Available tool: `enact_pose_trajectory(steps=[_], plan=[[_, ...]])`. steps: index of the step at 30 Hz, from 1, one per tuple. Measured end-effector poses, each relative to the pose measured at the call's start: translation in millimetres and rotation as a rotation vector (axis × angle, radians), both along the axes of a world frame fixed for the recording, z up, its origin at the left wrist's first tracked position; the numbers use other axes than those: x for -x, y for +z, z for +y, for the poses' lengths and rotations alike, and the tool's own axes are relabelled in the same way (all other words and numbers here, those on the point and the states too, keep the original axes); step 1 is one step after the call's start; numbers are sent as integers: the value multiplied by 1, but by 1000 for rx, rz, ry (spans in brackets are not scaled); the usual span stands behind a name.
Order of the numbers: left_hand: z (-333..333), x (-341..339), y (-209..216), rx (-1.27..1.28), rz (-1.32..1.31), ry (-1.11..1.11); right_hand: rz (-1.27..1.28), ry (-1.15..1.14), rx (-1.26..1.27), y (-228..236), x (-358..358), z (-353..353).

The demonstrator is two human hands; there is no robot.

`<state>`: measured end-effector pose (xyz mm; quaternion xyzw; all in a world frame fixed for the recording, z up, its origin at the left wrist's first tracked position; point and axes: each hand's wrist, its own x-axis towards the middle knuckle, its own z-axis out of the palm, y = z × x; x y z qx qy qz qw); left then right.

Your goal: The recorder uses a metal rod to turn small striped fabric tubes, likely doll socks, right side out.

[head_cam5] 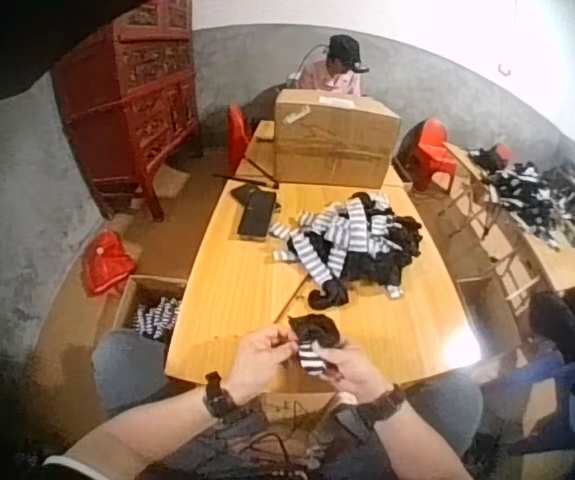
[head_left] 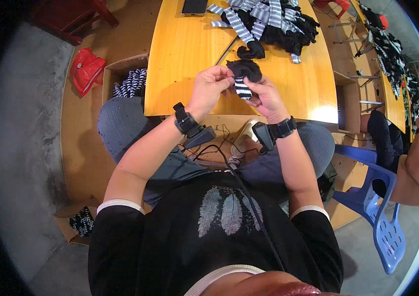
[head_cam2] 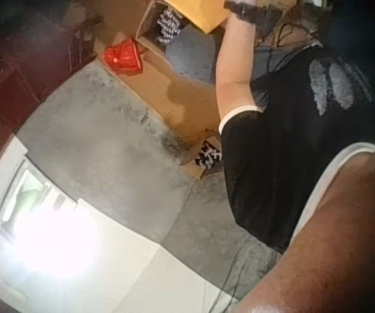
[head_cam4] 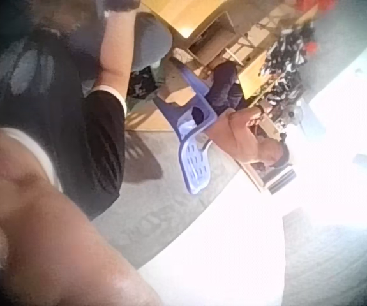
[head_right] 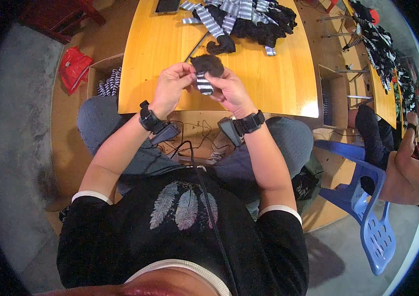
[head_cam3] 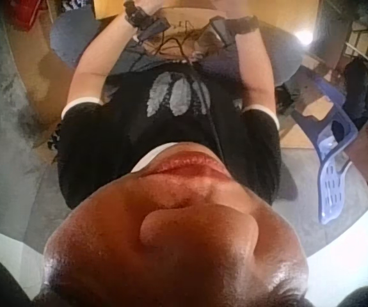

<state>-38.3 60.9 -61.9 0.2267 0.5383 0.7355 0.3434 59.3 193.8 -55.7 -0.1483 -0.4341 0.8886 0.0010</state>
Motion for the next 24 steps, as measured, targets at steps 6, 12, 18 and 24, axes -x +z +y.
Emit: enact_pose_trajectory(steps=[6,12,18,24], plan=[[-3,10,11,-140,-154,-89,97,-324,-125,-10,8,-12],[3,5,1,-153,-168,-146,176,-364,-52,-10,4,-10],[6,-1,6,-82,30,3,175,-229,-15,-3,0,-11],[6,-5,-2,-46,7,11,182,-29,-157,5,-2,-15]])
